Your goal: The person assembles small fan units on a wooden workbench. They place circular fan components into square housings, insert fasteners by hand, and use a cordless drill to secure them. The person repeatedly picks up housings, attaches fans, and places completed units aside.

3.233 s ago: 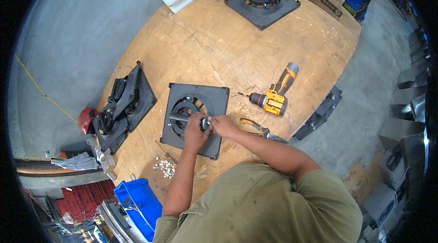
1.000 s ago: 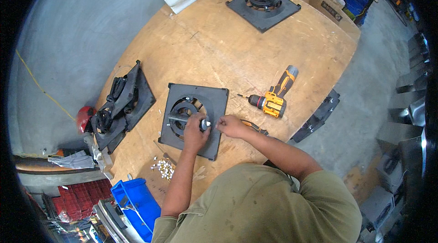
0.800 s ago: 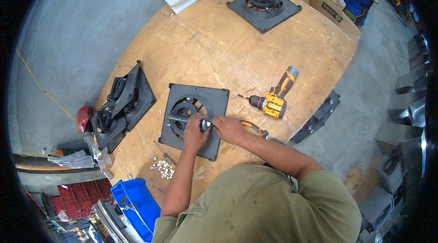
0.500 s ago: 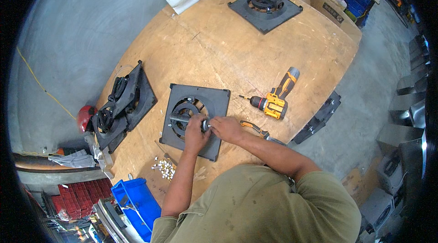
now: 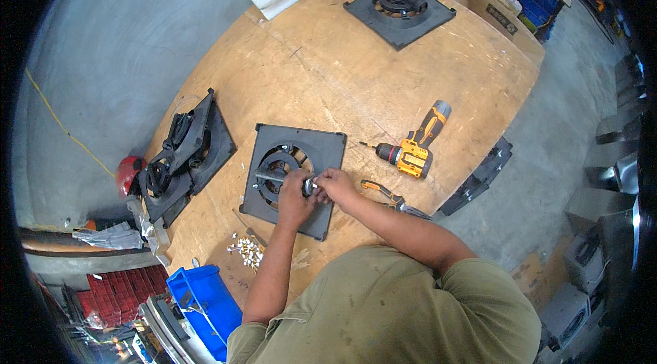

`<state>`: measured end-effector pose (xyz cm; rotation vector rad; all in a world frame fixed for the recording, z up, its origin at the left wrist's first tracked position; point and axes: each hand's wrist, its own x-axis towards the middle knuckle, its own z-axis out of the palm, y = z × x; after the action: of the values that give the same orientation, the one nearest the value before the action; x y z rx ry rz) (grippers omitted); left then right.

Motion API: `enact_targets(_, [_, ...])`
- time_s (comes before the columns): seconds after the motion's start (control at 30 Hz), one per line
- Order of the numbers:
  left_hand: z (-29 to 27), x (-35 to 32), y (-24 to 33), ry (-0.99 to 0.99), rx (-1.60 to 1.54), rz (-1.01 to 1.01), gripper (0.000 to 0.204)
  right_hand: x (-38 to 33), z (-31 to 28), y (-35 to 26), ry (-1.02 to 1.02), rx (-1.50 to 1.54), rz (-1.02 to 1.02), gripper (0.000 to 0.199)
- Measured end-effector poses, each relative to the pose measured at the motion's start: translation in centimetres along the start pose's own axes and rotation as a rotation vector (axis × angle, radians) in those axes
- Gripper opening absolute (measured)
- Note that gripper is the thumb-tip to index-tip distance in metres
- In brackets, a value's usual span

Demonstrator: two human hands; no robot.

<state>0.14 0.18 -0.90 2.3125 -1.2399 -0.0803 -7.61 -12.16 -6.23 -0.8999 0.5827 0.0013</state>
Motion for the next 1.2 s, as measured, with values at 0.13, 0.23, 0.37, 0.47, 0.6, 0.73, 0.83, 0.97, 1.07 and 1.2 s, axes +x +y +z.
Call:
enact_targets(0.13, [-0.2,-0.1,0.1,-0.022,-0.01,-0.006,0.049,0.2,-0.7,0.1,-0.041,0.112,0.107,0.01])
enact_targets(0.23, [-0.3,-0.1,0.2,0.001,-0.027,0.022,0.048,-0.1,-1.1,0.2,-0.013,-0.037,0.08,0.011])
enact_targets(0.37, [-0.2,-0.1,0.5,0.011,-0.012,0.014,0.048,-1.4,-1.6,-0.1,0.162,-0.706,-0.521,0.02])
enact_targets(0.47, [-0.2,0.0,0.5,0.019,-0.016,0.023,0.049,-2.5,-1.8,-0.4,0.131,-1.17,-0.757,0.027])
enact_targets(0.6, [-0.4,-0.1,0.4,-0.009,-0.01,0.005,0.05,-2.6,-1.3,-0.5,0.123,-1.281,-0.821,0.026])
enact_targets(0.73, [0.0,-0.2,0.2,0.018,-0.009,0.006,0.049,-2.4,-1.0,-0.3,0.117,-1.238,-0.751,0.026])
enact_targets(0.83, [0.2,-0.2,0.1,0.032,-0.023,0.002,0.048,-2.4,-0.8,-0.5,0.104,-1.179,-0.669,0.028])
enact_targets(0.97, [0.0,0.0,0.2,0.013,-0.016,0.007,0.047,-2.1,-0.6,-0.9,0.043,-1.002,-0.476,0.034])
enact_targets(1.07, [-0.1,0.0,0.3,0.034,-0.025,0.031,0.045,-1.5,-0.3,-0.8,0.034,-0.794,-0.427,0.036])
enact_targets(1.2, [0.0,-0.3,0.1,-0.017,-0.034,0.015,0.044,-0.7,-0.6,-0.6,-0.027,-0.718,-0.303,0.039])
